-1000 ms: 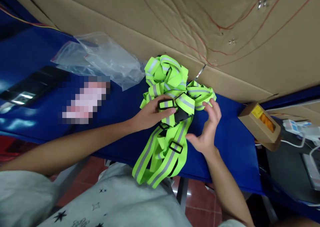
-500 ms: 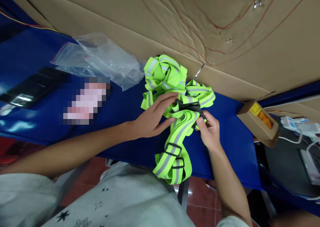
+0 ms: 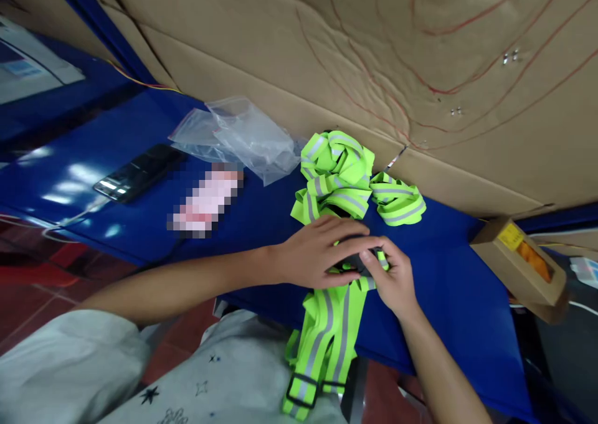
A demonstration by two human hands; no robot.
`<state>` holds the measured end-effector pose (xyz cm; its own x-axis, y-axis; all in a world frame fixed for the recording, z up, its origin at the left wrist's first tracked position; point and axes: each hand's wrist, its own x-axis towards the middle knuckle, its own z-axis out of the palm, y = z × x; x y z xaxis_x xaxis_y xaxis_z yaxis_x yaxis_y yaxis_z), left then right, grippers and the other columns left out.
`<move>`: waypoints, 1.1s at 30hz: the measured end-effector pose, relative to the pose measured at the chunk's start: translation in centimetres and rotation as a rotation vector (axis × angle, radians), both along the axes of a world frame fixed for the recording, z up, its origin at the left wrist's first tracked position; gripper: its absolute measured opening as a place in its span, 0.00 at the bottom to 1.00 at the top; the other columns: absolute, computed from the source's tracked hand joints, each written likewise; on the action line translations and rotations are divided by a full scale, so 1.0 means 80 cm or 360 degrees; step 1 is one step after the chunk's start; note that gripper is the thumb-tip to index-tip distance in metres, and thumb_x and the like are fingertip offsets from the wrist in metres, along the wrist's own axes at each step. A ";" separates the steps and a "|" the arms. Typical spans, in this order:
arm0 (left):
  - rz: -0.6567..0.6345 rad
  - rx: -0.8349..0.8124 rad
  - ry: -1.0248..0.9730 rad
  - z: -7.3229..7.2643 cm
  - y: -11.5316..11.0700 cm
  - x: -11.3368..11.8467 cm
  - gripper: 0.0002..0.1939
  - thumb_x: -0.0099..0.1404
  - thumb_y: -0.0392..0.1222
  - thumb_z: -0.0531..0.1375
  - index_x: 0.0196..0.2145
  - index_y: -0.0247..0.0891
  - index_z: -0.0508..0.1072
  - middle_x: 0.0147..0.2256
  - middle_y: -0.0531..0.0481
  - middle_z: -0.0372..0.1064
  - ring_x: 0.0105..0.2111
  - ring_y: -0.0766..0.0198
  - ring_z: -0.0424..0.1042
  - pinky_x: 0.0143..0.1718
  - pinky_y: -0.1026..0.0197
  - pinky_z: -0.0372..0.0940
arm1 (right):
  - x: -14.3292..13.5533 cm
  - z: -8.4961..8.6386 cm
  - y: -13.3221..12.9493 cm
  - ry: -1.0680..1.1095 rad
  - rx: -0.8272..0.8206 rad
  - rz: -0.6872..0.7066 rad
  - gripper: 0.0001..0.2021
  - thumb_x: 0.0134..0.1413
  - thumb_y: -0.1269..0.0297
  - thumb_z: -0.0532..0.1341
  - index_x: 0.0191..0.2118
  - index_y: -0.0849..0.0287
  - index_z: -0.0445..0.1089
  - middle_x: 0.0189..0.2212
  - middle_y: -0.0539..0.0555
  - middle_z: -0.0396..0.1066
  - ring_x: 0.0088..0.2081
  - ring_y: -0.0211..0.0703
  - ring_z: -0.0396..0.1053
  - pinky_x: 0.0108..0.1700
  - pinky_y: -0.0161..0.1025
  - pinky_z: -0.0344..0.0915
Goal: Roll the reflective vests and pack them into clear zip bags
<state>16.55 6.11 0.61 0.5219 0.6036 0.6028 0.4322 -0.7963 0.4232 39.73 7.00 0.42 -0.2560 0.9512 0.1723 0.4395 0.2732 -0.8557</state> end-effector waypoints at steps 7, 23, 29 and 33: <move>0.0097 -0.0246 0.0257 -0.011 0.008 0.001 0.28 0.74 0.56 0.57 0.64 0.36 0.63 0.57 0.39 0.71 0.53 0.52 0.75 0.47 0.55 0.73 | -0.014 -0.012 0.009 0.0443 -0.0535 -0.0208 0.18 0.58 0.47 0.69 0.46 0.53 0.70 0.26 0.47 0.70 0.25 0.40 0.68 0.28 0.35 0.63; 0.0207 -0.0261 0.0392 -0.008 0.016 -0.003 0.14 0.71 0.46 0.61 0.51 0.38 0.71 0.47 0.46 0.76 0.47 0.54 0.78 0.41 0.56 0.70 | -0.021 -0.005 -0.005 0.0007 0.0244 -0.0147 0.12 0.66 0.54 0.64 0.49 0.54 0.71 0.45 0.56 0.75 0.45 0.46 0.77 0.46 0.41 0.75; 0.0243 0.0108 0.0650 -0.010 0.016 -0.006 0.15 0.74 0.48 0.58 0.50 0.33 0.72 0.43 0.45 0.76 0.40 0.55 0.78 0.35 0.54 0.67 | -0.012 0.000 0.001 -0.0580 0.0685 0.0284 0.25 0.63 0.52 0.67 0.61 0.53 0.67 0.59 0.62 0.69 0.61 0.57 0.69 0.61 0.52 0.68; 0.0267 0.0150 0.0704 -0.007 0.019 -0.009 0.14 0.74 0.45 0.58 0.47 0.31 0.74 0.40 0.43 0.77 0.38 0.55 0.78 0.33 0.55 0.66 | -0.005 0.002 0.010 -0.1047 0.0857 0.0524 0.36 0.63 0.48 0.66 0.71 0.53 0.56 0.64 0.65 0.64 0.64 0.62 0.66 0.62 0.56 0.66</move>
<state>15.81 7.65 0.04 0.6406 0.6550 0.4009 0.6804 -0.7261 0.0990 39.36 7.81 0.60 -0.7042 0.6458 0.2951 0.6227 0.7614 -0.1801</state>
